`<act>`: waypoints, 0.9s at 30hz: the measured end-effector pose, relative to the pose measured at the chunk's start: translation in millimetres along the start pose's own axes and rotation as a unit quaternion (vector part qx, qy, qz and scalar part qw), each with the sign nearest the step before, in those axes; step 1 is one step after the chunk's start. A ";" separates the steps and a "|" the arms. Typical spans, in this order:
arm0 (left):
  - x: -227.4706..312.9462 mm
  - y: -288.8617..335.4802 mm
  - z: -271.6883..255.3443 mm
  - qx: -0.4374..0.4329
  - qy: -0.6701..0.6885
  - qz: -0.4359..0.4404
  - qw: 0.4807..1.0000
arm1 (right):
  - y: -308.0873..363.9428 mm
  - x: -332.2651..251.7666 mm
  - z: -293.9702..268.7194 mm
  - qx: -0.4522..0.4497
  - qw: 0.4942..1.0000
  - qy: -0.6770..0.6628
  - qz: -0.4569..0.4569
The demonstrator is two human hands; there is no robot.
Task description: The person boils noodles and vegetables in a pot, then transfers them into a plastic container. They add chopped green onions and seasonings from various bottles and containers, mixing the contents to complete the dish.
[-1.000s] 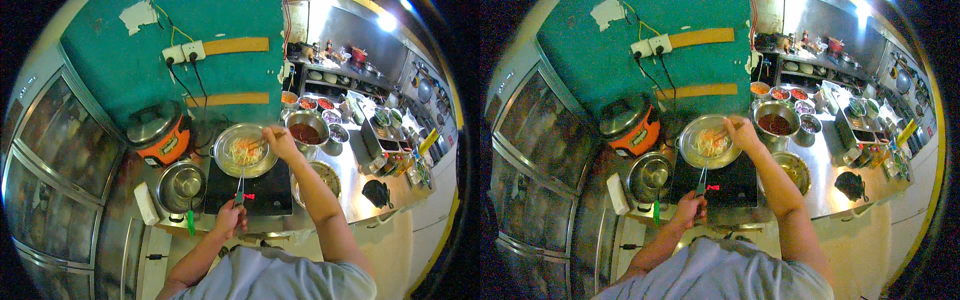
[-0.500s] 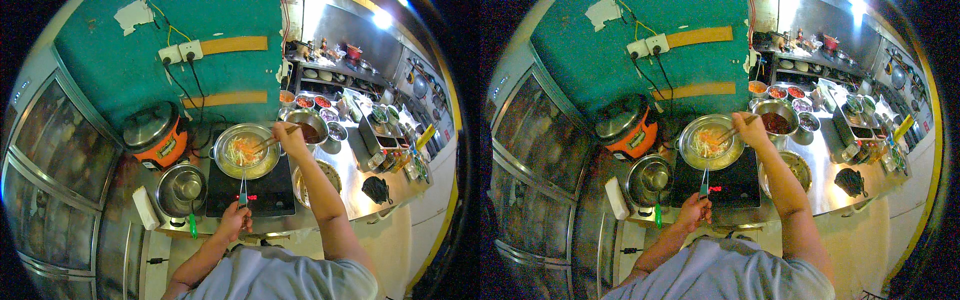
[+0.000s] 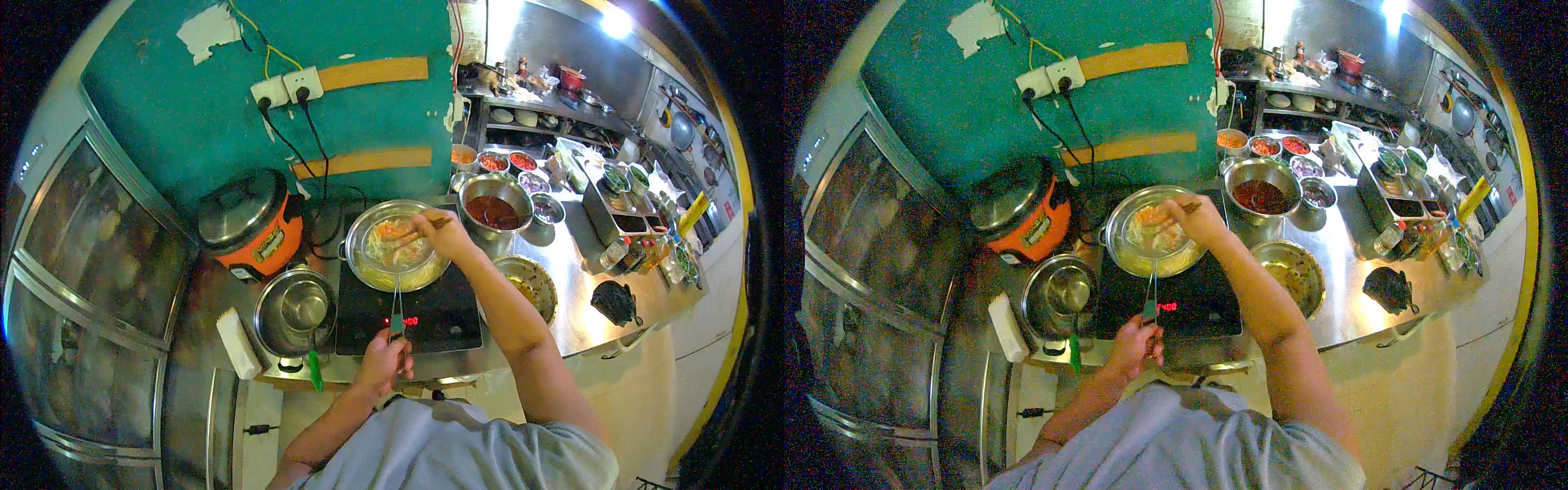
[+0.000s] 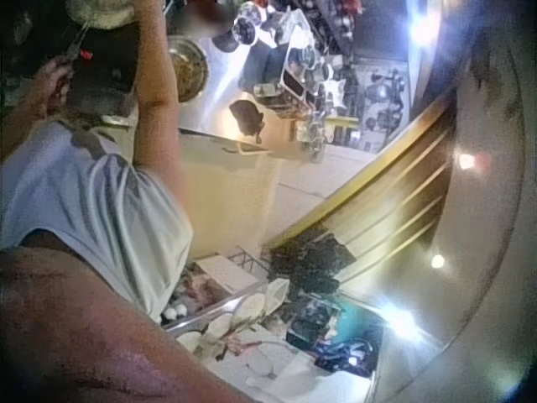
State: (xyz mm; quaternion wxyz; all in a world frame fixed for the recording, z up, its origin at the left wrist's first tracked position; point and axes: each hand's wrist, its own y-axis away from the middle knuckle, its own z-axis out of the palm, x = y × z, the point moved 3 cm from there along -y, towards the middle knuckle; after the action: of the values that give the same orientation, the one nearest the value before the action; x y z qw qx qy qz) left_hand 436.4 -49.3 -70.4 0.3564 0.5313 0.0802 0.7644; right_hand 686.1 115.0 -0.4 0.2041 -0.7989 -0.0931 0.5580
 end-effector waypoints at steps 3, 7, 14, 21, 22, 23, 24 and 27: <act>1.4 0.3 -2.2 0.008 0.021 0.005 1.000 | 3.1 -6.0 -27.6 0.032 0.998 0.000 0.048; -1.0 -1.6 2.2 0.011 0.018 0.008 1.000 | 14.2 -13.6 -42.9 0.071 0.996 0.026 0.038; 0.7 -2.0 5.6 0.033 -0.003 -0.004 0.999 | 18.3 -4.3 -30.1 0.032 0.998 -0.007 0.050; -1.1 3.4 12.1 0.025 -0.001 0.015 1.000 | 6.0 6.5 -38.6 0.031 0.996 -0.027 0.084; -2.6 3.2 12.9 0.029 0.003 0.014 0.999 | 0.4 5.8 -36.9 0.021 0.998 -0.006 0.052; -4.0 3.3 12.6 0.042 0.004 0.015 0.999 | -4.1 5.2 -35.5 0.016 0.999 -0.036 0.020; -5.1 1.7 13.2 0.044 -0.012 0.014 0.999 | -9.4 6.7 -33.0 0.026 0.998 -0.049 0.018; -6.8 0.7 13.1 0.018 0.009 0.023 1.000 | -19.7 11.5 -31.4 0.011 0.999 -0.002 0.034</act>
State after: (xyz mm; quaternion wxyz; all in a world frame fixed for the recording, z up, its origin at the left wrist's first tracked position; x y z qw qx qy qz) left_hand 448.7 -57.5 -69.7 0.3285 0.5324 0.0849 0.7755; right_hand 721.0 130.1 7.5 0.1930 -0.7981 -0.0601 0.5676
